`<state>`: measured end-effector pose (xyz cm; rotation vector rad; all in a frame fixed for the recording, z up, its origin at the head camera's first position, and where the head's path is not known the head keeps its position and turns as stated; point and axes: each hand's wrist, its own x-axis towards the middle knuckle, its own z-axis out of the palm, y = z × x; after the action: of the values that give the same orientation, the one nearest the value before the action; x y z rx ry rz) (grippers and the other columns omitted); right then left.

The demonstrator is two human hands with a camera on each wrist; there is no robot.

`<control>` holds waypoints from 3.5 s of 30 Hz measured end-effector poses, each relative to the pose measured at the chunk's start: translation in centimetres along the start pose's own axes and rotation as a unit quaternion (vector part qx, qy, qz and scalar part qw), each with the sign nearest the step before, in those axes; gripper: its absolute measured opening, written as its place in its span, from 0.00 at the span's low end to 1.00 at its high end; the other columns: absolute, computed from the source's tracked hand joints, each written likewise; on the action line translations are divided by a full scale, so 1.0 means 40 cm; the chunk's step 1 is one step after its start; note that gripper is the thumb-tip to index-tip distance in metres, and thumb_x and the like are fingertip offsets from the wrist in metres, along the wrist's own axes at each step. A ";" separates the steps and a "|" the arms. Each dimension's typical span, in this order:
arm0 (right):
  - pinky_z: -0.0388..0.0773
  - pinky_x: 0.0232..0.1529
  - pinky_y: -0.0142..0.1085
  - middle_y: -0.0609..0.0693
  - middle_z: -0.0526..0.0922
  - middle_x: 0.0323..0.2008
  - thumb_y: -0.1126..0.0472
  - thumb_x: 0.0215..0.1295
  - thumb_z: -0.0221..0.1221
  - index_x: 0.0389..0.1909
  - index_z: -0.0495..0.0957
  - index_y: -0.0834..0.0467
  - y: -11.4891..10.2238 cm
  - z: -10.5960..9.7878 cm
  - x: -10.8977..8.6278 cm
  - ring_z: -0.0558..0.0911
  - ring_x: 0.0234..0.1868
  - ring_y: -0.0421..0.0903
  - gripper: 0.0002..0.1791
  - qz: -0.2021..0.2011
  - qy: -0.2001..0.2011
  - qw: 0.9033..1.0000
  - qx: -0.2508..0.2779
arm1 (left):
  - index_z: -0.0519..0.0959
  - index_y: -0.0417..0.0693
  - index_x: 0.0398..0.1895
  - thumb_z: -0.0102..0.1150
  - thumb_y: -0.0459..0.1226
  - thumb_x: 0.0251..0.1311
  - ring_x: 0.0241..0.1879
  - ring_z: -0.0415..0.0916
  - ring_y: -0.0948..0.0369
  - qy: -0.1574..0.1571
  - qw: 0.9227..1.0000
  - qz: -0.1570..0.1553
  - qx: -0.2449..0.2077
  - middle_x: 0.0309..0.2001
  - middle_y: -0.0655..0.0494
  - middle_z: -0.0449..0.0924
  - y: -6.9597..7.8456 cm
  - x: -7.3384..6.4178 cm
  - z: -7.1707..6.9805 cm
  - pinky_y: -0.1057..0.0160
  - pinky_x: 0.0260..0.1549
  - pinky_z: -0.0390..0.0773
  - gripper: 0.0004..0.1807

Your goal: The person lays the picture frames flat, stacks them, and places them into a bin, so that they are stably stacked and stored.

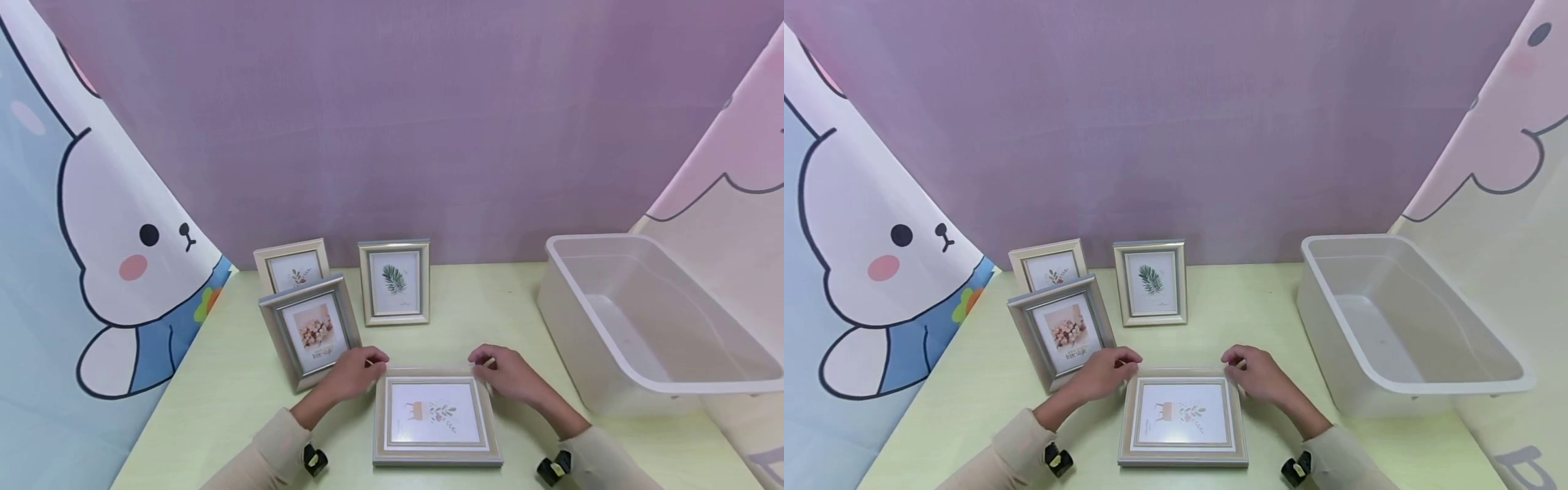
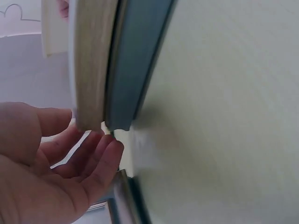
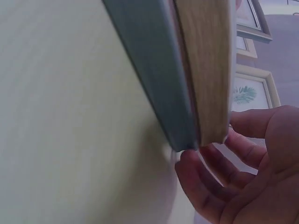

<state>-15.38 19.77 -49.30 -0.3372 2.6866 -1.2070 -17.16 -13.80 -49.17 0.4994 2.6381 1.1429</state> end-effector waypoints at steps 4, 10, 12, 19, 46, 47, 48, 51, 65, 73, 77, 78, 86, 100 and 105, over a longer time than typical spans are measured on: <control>0.81 0.40 0.36 0.52 0.86 0.42 0.66 0.69 0.60 0.47 0.83 0.61 -0.018 -0.005 0.021 0.84 0.43 0.46 0.08 -0.018 0.024 0.999 -0.027 | 0.84 0.44 0.51 0.58 0.37 0.71 0.40 0.80 0.61 0.020 1.000 0.002 -0.010 0.44 0.54 0.87 0.010 -0.005 -0.019 0.63 0.35 0.80 0.12; 0.83 0.47 0.44 0.57 0.87 0.44 0.68 0.68 0.60 0.48 0.83 0.63 -0.057 -0.016 0.056 0.84 0.45 0.50 0.10 -0.074 0.045 0.995 -0.052 | 0.85 0.49 0.49 0.58 0.35 0.71 0.39 0.78 0.63 0.062 0.998 0.004 -0.023 0.42 0.53 0.86 0.025 -0.021 -0.064 0.64 0.37 0.79 0.09; 0.83 0.48 0.47 0.58 0.87 0.45 0.68 0.68 0.61 0.48 0.83 0.63 -0.079 -0.019 0.067 0.84 0.46 0.51 0.10 -0.090 0.051 0.993 -0.056 | 0.85 0.51 0.49 0.58 0.35 0.70 0.42 0.80 0.62 0.079 0.997 0.005 -0.023 0.44 0.54 0.87 0.027 -0.028 -0.083 0.63 0.41 0.80 0.09; 0.84 0.49 0.47 0.57 0.86 0.47 0.66 0.69 0.61 0.50 0.83 0.60 -0.152 -0.025 0.111 0.84 0.50 0.53 0.11 -0.102 0.059 0.992 -0.040 | 0.85 0.51 0.51 0.58 0.36 0.72 0.49 0.82 0.56 0.126 0.992 0.002 -0.031 0.49 0.50 0.87 0.033 -0.065 -0.161 0.58 0.48 0.82 0.10; 0.83 0.56 0.42 0.54 0.85 0.51 0.64 0.71 0.58 0.57 0.80 0.60 -0.466 0.022 0.321 0.83 0.53 0.49 0.16 -0.286 0.047 0.955 -0.062 | 0.72 0.50 0.64 0.58 0.44 0.73 0.46 0.76 0.78 0.289 0.897 -0.220 -0.253 0.51 0.72 0.74 -0.142 -0.228 -0.288 0.80 0.46 0.78 0.20; 0.82 0.57 0.42 0.54 0.85 0.51 0.64 0.71 0.58 0.57 0.80 0.60 -0.481 0.028 0.328 0.83 0.54 0.49 0.15 -0.294 0.043 0.952 -0.071 | 0.71 0.48 0.65 0.58 0.43 0.73 0.46 0.76 0.78 0.282 0.894 -0.218 -0.271 0.53 0.70 0.74 -0.152 -0.225 -0.281 0.79 0.47 0.79 0.21; 0.81 0.57 0.41 0.53 0.85 0.52 0.64 0.71 0.58 0.57 0.80 0.60 -0.497 0.034 0.335 0.82 0.54 0.49 0.15 -0.302 0.039 0.949 -0.083 | 0.70 0.46 0.66 0.57 0.41 0.73 0.46 0.76 0.78 0.278 0.892 -0.216 -0.285 0.54 0.68 0.74 -0.160 -0.221 -0.274 0.79 0.47 0.80 0.22; 0.79 0.61 0.42 0.52 0.85 0.53 0.63 0.72 0.58 0.57 0.80 0.59 -0.541 0.056 0.349 0.82 0.56 0.48 0.15 -0.314 0.026 0.943 -0.111 | 0.66 0.41 0.68 0.57 0.37 0.73 0.45 0.77 0.79 0.269 0.886 -0.209 -0.315 0.57 0.62 0.73 -0.177 -0.211 -0.253 0.75 0.48 0.81 0.24; 0.79 0.55 0.33 0.47 0.81 0.60 0.59 0.75 0.56 0.63 0.79 0.50 -0.664 0.195 0.367 0.79 0.56 0.42 0.18 -0.343 -0.025 0.906 -0.249 | 0.69 0.43 0.60 0.64 0.31 0.66 0.44 0.77 0.79 0.261 0.881 -0.208 -0.335 0.59 0.54 0.73 -0.217 -0.191 -0.188 0.72 0.48 0.82 0.22; 0.78 0.55 0.33 0.42 0.82 0.60 0.59 0.74 0.57 0.65 0.79 0.44 -0.678 0.238 0.374 0.79 0.58 0.40 0.21 -0.331 -0.018 0.890 -0.312 | 0.69 0.49 0.58 0.63 0.31 0.67 0.44 0.80 0.72 0.265 0.867 -0.202 -0.371 0.52 0.61 0.75 -0.218 -0.190 -0.174 0.64 0.46 0.86 0.20; 0.78 0.55 0.34 0.42 0.82 0.59 0.59 0.73 0.57 0.64 0.79 0.43 -0.680 0.250 0.372 0.80 0.57 0.40 0.21 -0.318 0.003 0.894 -0.316 | 0.70 0.53 0.52 0.62 0.29 0.66 0.42 0.82 0.69 0.271 0.860 -0.196 -0.386 0.46 0.65 0.78 -0.211 -0.196 -0.176 0.57 0.46 0.87 0.17; 0.77 0.56 0.35 0.42 0.82 0.59 0.59 0.73 0.57 0.64 0.79 0.42 -0.680 0.253 0.372 0.80 0.57 0.40 0.21 -0.313 0.009 0.896 -0.314 | 0.71 0.53 0.51 0.62 0.29 0.66 0.42 0.81 0.69 0.273 0.860 -0.195 -0.384 0.46 0.65 0.78 -0.209 -0.197 -0.177 0.56 0.46 0.87 0.16; 0.75 0.63 0.36 0.41 0.83 0.59 0.66 0.74 0.50 0.62 0.79 0.37 -0.683 0.280 0.369 0.79 0.59 0.41 0.25 -0.275 0.047 0.909 -0.310 | 0.70 0.51 0.52 0.62 0.30 0.67 0.45 0.79 0.67 0.273 0.862 -0.208 -0.372 0.51 0.58 0.77 -0.203 -0.201 -0.176 0.52 0.49 0.86 0.16; 0.77 0.59 0.37 0.42 0.84 0.55 0.71 0.67 0.54 0.61 0.80 0.38 -0.676 0.261 0.366 0.81 0.56 0.42 0.29 -0.301 0.075 0.896 -0.319 | 0.70 0.48 0.55 0.61 0.32 0.68 0.44 0.81 0.70 0.277 0.870 -0.208 -0.350 0.57 0.51 0.77 -0.176 -0.195 -0.185 0.54 0.49 0.87 0.16; 0.78 0.57 0.38 0.43 0.84 0.55 0.73 0.65 0.58 0.62 0.80 0.39 -0.691 0.221 0.348 0.81 0.55 0.43 0.31 -0.300 0.068 0.896 -0.320 | 0.71 0.47 0.58 0.60 0.34 0.70 0.43 0.81 0.74 0.293 0.882 -0.205 -0.306 0.59 0.48 0.76 -0.148 -0.196 -0.201 0.61 0.46 0.87 0.16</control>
<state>-22.84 -8.20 -35.24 -1.2908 3.1476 -0.3760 -13.94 -25.97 -47.61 -0.5841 2.3801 2.0707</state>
